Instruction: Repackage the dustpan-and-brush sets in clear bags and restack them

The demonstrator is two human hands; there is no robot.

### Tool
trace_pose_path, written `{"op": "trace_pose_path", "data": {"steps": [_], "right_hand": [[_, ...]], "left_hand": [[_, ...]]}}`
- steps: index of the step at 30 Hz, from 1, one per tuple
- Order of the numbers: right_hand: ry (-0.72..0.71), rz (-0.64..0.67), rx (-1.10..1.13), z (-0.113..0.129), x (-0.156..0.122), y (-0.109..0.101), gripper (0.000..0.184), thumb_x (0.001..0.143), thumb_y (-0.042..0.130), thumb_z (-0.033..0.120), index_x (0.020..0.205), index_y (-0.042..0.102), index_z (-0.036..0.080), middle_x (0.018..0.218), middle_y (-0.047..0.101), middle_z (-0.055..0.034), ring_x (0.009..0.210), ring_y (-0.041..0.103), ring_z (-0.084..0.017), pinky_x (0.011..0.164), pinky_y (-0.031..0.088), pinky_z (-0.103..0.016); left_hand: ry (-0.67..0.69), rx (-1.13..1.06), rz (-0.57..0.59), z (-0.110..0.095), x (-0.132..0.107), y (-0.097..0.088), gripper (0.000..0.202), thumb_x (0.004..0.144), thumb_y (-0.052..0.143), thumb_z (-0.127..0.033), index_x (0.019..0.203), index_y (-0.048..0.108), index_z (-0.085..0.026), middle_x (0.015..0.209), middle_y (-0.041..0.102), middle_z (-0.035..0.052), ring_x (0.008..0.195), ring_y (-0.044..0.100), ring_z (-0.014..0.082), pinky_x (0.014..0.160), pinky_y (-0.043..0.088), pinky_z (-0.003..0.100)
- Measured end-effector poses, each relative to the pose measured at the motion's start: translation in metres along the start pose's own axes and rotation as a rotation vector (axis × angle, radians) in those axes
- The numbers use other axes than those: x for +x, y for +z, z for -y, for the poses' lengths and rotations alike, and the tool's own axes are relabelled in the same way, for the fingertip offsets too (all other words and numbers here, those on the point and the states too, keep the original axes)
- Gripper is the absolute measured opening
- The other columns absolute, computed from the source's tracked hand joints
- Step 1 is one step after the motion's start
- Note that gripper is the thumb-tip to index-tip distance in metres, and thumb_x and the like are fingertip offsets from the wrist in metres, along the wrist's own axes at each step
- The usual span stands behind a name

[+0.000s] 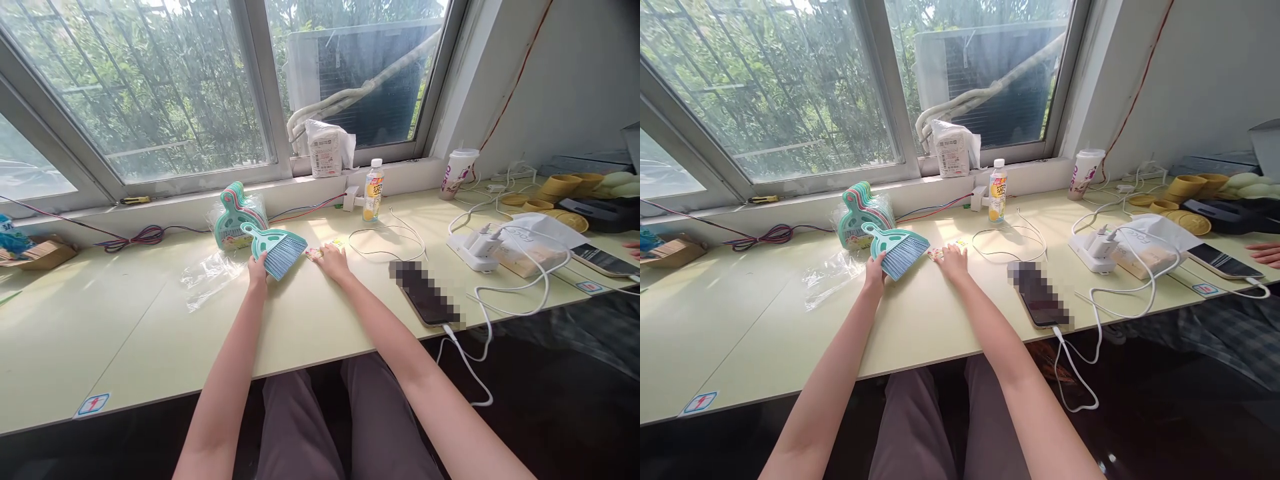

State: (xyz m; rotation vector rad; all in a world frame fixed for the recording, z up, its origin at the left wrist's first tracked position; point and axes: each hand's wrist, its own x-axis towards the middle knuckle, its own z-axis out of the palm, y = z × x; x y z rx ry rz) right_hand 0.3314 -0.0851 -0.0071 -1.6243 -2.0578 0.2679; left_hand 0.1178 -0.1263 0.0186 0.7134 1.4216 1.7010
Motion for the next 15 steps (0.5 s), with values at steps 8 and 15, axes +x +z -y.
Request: {"op": "trace_pose_path", "data": {"steps": [8,15], "right_hand": [[0.090,-0.108,0.253,0.007,0.001,-0.015,0.027,0.090,0.053,0.032,0.110,0.069,0.024,0.101,0.073,-0.0069,0.102,0.064,-0.022,0.102,0.037,-0.039],[-0.017,-0.310,0.456,0.039,-0.008,-0.024,0.040,0.097,0.040,0.042,0.131,0.056,0.027,0.130,0.062,-0.0038,0.124,0.055,-0.021,0.111,0.030,-0.043]], "left_hand": [[-0.003,-0.001,0.001,0.000,0.000,0.001,0.028,0.079,0.065,-0.031,0.103,0.059,-0.021,0.091,0.065,0.0062,0.081,0.064,0.0168,0.065,0.052,0.026],[0.007,-0.020,0.105,0.006,-0.002,0.005,0.027,0.077,0.067,-0.034,0.099,0.058,-0.021,0.088,0.066,0.0049,0.080,0.065,0.0170,0.065,0.053,0.026]]}}
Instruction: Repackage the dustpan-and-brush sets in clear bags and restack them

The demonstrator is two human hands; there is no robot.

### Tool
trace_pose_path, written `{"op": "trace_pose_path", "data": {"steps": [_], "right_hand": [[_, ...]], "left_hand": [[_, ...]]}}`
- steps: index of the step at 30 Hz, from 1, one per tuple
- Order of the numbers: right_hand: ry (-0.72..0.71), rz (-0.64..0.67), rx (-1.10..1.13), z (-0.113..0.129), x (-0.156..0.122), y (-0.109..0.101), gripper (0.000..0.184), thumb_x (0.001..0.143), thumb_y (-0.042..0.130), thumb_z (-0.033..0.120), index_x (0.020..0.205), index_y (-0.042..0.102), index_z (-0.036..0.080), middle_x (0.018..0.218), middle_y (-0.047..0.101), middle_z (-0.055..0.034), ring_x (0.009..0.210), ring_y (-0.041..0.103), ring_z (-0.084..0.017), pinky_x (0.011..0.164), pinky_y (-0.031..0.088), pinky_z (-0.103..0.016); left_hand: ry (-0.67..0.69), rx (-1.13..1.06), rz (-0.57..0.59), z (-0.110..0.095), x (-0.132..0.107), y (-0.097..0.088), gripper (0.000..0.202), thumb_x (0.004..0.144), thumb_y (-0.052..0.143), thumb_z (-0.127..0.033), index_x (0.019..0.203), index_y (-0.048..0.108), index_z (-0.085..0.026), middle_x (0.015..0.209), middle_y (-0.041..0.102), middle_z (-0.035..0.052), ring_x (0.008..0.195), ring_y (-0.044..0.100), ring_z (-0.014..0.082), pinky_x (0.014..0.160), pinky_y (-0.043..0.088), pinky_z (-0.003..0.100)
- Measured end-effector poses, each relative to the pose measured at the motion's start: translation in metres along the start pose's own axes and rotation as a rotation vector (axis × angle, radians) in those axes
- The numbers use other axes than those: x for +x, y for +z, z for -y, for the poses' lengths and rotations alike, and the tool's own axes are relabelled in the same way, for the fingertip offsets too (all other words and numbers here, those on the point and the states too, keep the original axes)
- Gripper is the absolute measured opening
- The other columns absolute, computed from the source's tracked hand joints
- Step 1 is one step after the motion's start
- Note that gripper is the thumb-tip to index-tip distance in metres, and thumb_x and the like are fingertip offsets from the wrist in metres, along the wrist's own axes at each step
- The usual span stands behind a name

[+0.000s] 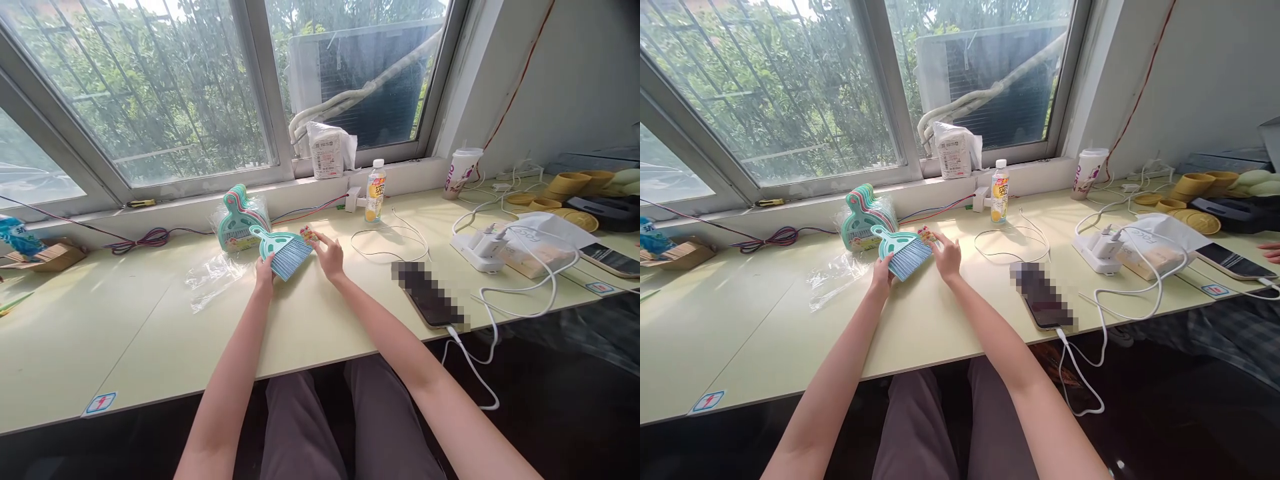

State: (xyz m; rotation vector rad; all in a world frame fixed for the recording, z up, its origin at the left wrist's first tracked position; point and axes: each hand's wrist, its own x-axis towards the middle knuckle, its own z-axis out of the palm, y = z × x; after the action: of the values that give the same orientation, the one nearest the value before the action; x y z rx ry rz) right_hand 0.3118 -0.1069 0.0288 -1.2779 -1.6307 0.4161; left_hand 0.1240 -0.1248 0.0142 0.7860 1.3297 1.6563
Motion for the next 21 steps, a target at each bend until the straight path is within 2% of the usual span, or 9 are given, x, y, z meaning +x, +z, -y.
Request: {"op": "trace_pose_path", "data": {"steps": [4,7,13,18,21], "right_hand": [[-0.190,0.262,-0.082,0.011,-0.016,0.016,0.040,0.096,0.044,0.046,0.130,0.057,0.030,0.138,0.056,-0.0024,0.138,0.039,-0.022,0.117,0.002,-0.056],[-0.265,0.354,-0.123,0.013,-0.022,0.020,0.044,0.097,0.038,0.049,0.135,0.053,0.031,0.147,0.046,-0.0017,0.143,0.030,-0.024,0.115,-0.007,-0.061],[-0.277,0.370,-0.145,0.012,-0.020,0.017,0.042,0.098,0.035,0.049,0.134,0.052,0.037,0.148,0.045,0.0031,0.142,0.030,-0.023,0.116,0.003,-0.060],[-0.291,0.380,-0.127,0.010,-0.020,0.018,0.039,0.098,0.037,0.047,0.132,0.054,0.038,0.147,0.045,0.0041,0.141,0.030,-0.023,0.116,0.006,-0.060],[-0.253,0.293,-0.059,0.010,-0.019,0.020,0.043,0.096,0.041,0.046,0.136,0.050,0.034,0.153,0.036,0.0004,0.143,0.027,-0.024,0.117,0.014,-0.055]], "left_hand": [[0.058,-0.082,0.160,-0.004,-0.010,0.006,0.036,0.075,0.070,-0.038,0.103,0.060,-0.020,0.102,0.068,0.0073,0.087,0.067,0.0186,0.070,0.055,0.028],[0.073,-0.096,0.189,-0.007,-0.015,0.008,0.043,0.069,0.076,-0.033,0.106,0.059,-0.019,0.107,0.068,0.0079,0.088,0.067,0.0183,0.069,0.055,0.026],[0.071,-0.110,0.141,-0.011,-0.015,0.008,0.045,0.063,0.075,-0.019,0.105,0.056,-0.018,0.098,0.069,0.0053,0.084,0.067,0.0172,0.072,0.055,0.028],[0.071,-0.116,0.121,-0.011,-0.014,0.006,0.047,0.062,0.071,-0.013,0.106,0.057,-0.018,0.095,0.069,0.0043,0.087,0.067,0.0187,0.075,0.056,0.031],[0.084,-0.132,0.132,-0.010,-0.012,0.005,0.048,0.062,0.072,-0.014,0.108,0.057,-0.018,0.098,0.070,0.0052,0.091,0.068,0.0206,0.078,0.056,0.032]]}}
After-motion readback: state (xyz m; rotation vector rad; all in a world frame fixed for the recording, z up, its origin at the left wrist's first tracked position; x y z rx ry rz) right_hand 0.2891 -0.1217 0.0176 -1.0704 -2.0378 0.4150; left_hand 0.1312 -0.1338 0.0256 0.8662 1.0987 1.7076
